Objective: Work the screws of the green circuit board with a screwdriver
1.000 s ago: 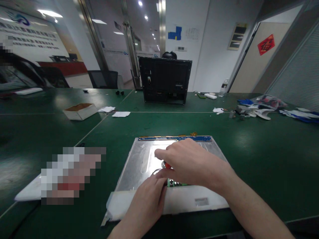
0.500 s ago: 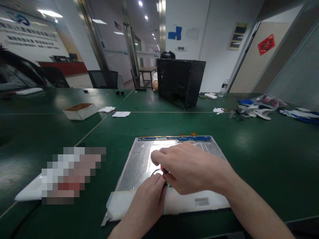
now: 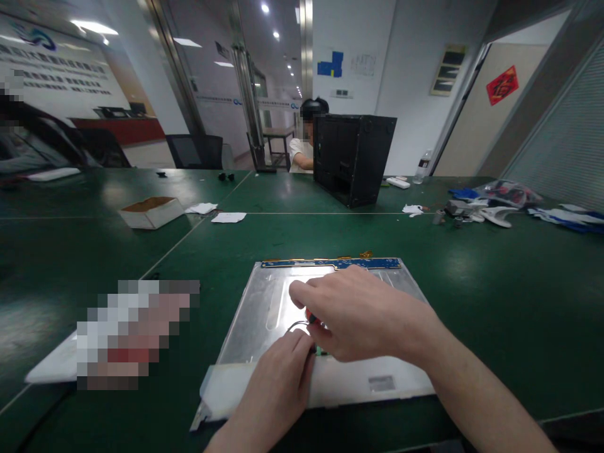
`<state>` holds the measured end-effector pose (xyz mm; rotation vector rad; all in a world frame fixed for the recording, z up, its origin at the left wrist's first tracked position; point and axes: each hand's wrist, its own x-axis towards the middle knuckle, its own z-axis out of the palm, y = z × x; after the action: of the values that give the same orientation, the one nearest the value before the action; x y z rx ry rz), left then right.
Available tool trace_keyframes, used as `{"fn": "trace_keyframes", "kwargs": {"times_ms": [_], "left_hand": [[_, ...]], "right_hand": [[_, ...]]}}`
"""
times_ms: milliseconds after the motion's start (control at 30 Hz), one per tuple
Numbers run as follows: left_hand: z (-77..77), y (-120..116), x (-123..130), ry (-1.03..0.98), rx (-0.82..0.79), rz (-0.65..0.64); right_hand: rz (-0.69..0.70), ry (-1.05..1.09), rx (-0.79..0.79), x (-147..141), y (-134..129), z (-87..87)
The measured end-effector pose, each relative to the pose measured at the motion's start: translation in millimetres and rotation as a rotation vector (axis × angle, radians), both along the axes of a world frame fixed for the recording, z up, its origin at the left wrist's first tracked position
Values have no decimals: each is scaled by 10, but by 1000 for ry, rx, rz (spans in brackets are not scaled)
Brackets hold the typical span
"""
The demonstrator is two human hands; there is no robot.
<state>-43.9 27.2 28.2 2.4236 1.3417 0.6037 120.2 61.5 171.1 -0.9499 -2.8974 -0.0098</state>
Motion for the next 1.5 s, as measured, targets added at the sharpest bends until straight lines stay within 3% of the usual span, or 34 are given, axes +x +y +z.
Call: {"fn": "trace_keyframes", "kwargs": {"times_ms": [100, 367, 700, 1000, 1267, 1500], "left_hand": [[-20, 9, 9, 9, -14, 7], [14, -3, 8, 12, -16, 22], [4, 0, 4, 4, 8, 0], [-22, -4, -10, 35, 15, 33], [31, -10, 6, 4, -4, 12], [-14, -4, 0, 30, 32, 19]], "right_hand": [[33, 15, 1, 6, -2, -5], [-33, -46, -26, -49, 22, 33], [65, -29, -67, 3, -11, 13], [-93, -32, -5, -51, 6, 27], [-48, -45, -19, -31, -9, 36], [-32, -30, -11, -16, 1, 23]]}}
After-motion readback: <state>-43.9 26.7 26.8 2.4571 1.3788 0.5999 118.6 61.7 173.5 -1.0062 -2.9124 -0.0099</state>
